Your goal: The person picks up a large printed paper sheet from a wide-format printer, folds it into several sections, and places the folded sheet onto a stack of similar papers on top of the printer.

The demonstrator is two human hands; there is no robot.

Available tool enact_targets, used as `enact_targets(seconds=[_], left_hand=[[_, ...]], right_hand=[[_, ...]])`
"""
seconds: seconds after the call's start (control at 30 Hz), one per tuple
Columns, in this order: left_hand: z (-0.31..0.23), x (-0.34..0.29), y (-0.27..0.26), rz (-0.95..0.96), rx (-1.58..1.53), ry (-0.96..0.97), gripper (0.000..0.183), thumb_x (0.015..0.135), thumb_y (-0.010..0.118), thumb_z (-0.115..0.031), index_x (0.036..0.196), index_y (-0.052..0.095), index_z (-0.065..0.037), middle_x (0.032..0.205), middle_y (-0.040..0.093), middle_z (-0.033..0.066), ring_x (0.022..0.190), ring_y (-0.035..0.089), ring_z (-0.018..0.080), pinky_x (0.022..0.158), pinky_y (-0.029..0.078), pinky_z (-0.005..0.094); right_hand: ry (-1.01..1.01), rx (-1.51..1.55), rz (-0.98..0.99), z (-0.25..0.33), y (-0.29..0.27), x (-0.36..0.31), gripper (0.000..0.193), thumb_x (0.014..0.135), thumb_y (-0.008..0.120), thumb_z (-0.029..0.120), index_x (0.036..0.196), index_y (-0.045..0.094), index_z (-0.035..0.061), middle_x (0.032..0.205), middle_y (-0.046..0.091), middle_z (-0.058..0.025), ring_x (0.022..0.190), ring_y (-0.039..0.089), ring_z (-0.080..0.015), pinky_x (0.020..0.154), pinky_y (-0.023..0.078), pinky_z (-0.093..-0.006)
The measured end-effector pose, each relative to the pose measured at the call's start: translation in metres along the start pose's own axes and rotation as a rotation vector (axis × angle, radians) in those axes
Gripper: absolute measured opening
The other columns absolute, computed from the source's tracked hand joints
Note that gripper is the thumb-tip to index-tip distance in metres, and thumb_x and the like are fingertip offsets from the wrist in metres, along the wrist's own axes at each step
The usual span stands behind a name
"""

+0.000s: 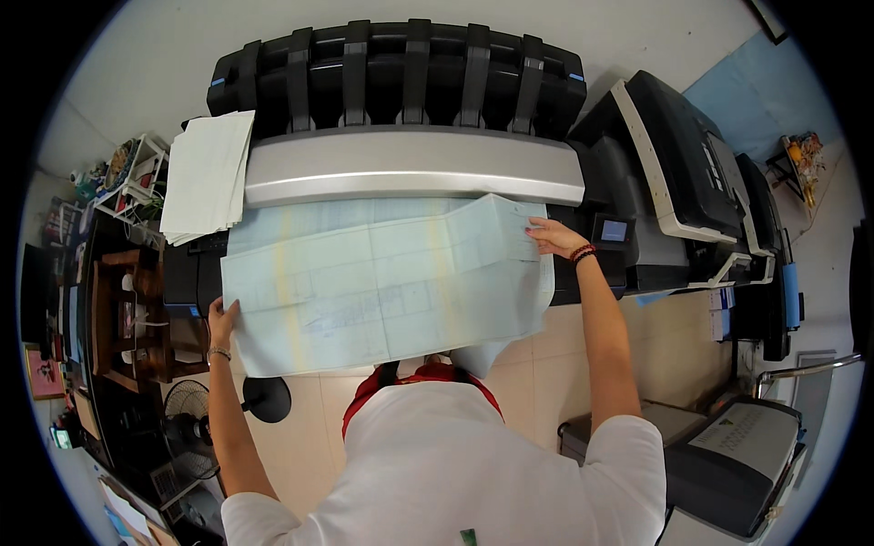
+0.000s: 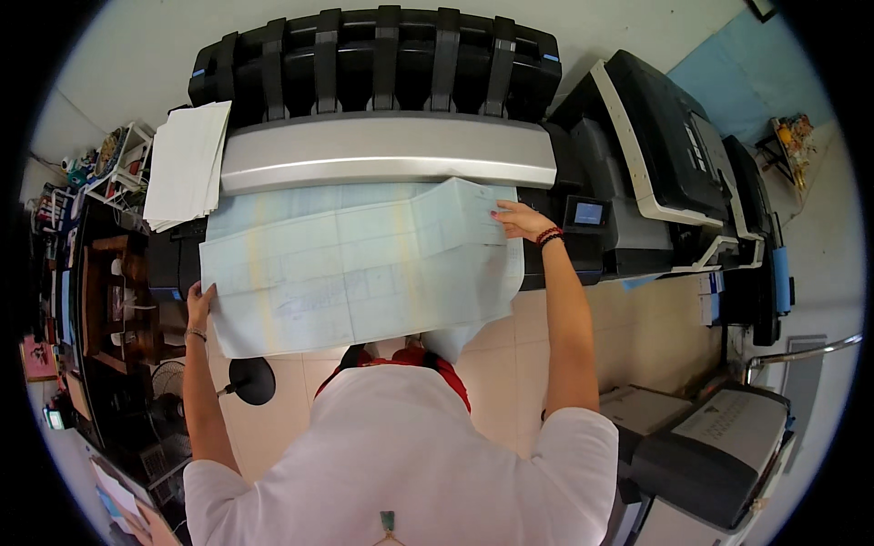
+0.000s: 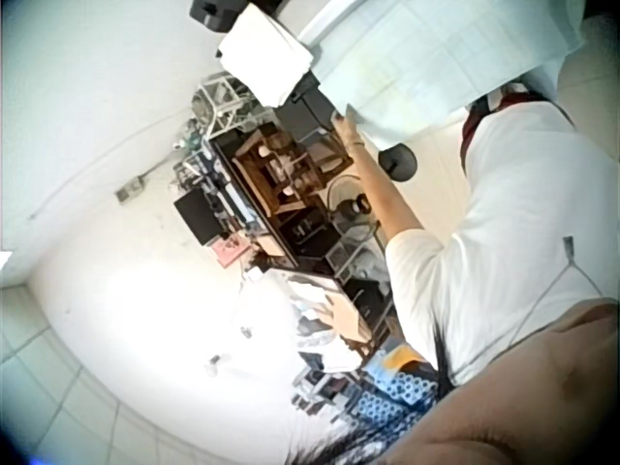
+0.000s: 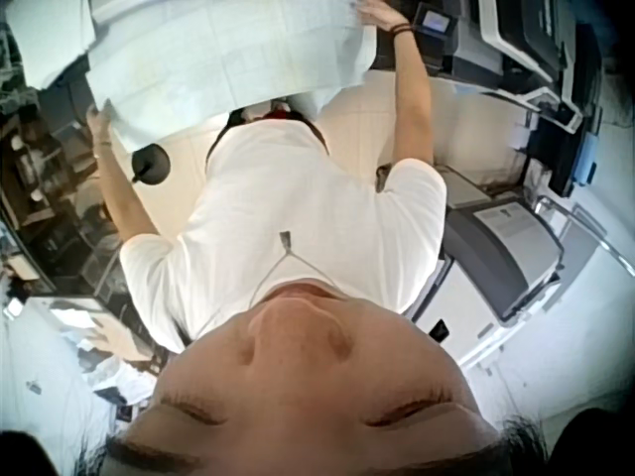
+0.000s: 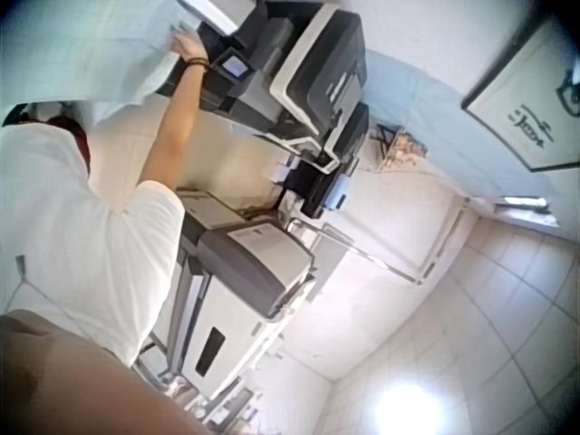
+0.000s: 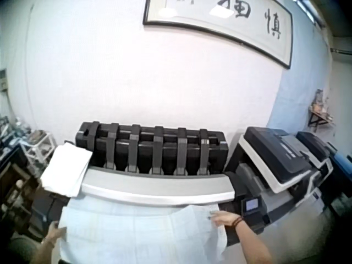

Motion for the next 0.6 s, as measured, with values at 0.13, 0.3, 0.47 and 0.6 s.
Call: enact_targets(seconds=[0.13,0.3,0.47,0.6], left_hand=[[-0.017,-0.016,0.008,0.103,-0.106,0.095,0.034,0.087,0.07,-0.01,0.116,0.058,-0.001,0.102,0.068,0.0034,0.086,0.061,0.0091,0.073,0.049,0.0237],[-0.03,-0.049,-0.007,0.213,-0.183,0.092,0.024,0.088,0.069,-0.011,0.11,0.062,-0.004,0.098,0.068,0.001,0.083,0.061,0.007,0.074,0.049,0.023],[-0.017,-0.061,-0.005,0.229,-0.196,0.093,0.025,0.089,0.068,-0.014,0.111,0.061,-0.004,0.102,0.067,0.0019,0.089,0.06,0.0084,0.08,0.048,0.0254],[-0.005,-0.07,0.003,0.281,-0.221,0.039,0.031,0.091,0.066,-0.017,0.117,0.058,-0.005,0.107,0.066,0.0034,0.094,0.061,0.0108,0.084,0.047,0.0263]], right_hand=[[-0.102,0.072,0.154,0.004,0.025,0.002,0.071,0.089,0.069,0.023,0.148,0.033,0.0065,0.096,0.055,0.0042,0.073,0.043,-0.0039,0.067,0.04,-0.021],[-0.082,0.032,0.174,0.005,0.087,0.012,0.065,0.089,0.068,0.022,0.145,0.039,0.0084,0.109,0.056,0.0015,0.088,0.051,-0.0066,0.074,0.042,-0.0242],[-0.275,-0.027,0.01,0.015,0.15,0.028,0.064,0.085,0.073,0.028,0.139,0.045,0.0072,0.118,0.056,-0.0071,0.107,0.055,-0.0145,0.086,0.047,-0.0299],[-0.375,-0.081,-0.147,0.015,0.189,0.027,0.067,0.082,0.076,0.029,0.135,0.047,0.0007,0.121,0.057,-0.013,0.105,0.058,-0.0186,0.088,0.049,-0.0334]])
Point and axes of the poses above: each hand's wrist, its own x-axis towards the middle knuckle, its own y-axis out of the palm, z = x × y, the point moved 8 cm from there along x, towards the middle knuckle
